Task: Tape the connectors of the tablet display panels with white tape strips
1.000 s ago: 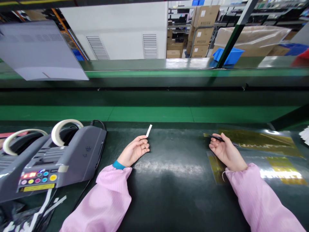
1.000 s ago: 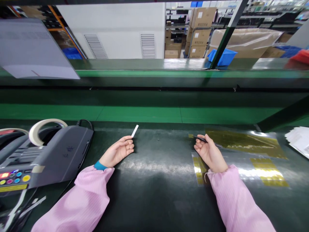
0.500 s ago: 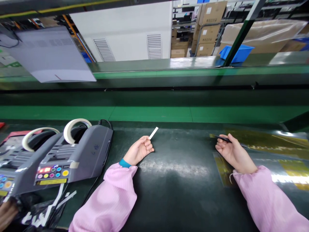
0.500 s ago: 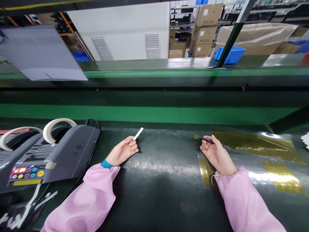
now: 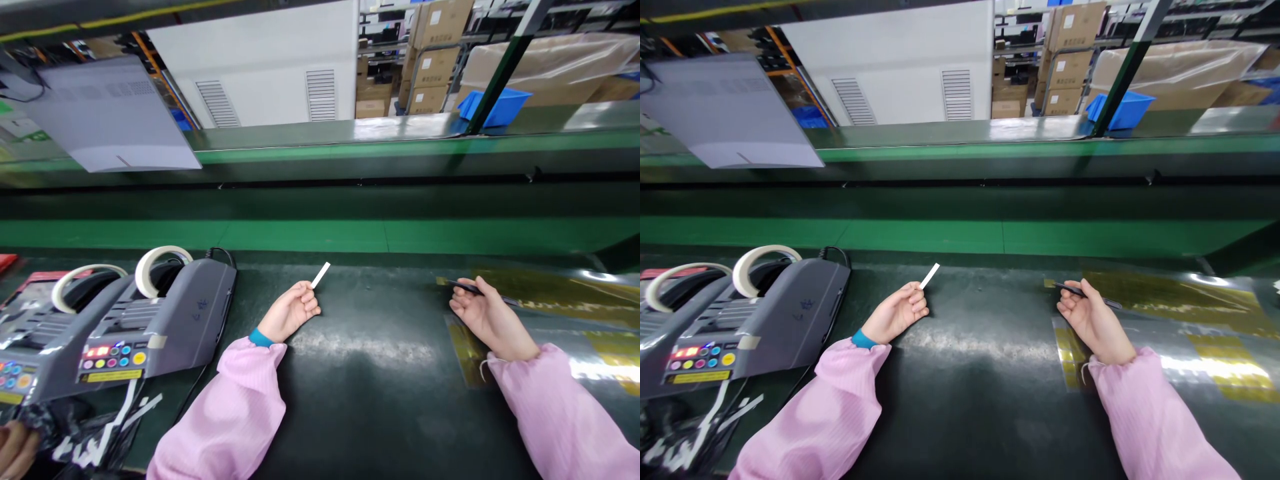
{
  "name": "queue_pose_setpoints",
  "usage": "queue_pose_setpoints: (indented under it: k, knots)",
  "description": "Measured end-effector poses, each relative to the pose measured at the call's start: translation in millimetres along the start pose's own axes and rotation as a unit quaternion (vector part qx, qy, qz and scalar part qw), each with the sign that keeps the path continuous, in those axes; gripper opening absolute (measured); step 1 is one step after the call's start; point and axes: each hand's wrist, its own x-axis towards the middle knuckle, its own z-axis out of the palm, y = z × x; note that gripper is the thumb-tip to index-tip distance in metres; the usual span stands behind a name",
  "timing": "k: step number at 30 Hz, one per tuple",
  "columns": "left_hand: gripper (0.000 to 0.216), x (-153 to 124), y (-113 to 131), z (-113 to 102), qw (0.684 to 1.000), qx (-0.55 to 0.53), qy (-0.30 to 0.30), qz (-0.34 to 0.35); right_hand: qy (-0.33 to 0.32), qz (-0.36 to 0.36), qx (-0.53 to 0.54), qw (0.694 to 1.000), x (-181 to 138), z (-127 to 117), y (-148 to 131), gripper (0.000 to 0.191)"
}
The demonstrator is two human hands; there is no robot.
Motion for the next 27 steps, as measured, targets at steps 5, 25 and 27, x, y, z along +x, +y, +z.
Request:
queue_pose_setpoints:
  k: [5,25,27]
  knots:
    - [0.014,0.6,-0.2,-0.4,1.000,-0.003,0.000,0.002,0.004,0.003,-0.001,1.000,-0.2,1.4,-1.0,0.044]
    - [0.011,-0.3,-0.4,1.5,1.000,-0.001,0.003,0.004,-0.006,-0.015,-0.017,1.000,1.2,-1.2,1.4,0.039]
    - [0.011,0.1,-0.4,1.2,1.000,0.000,0.004,0.003,-0.009,-0.019,-0.021,1.000,1.6,-2.2,2.0,0.038]
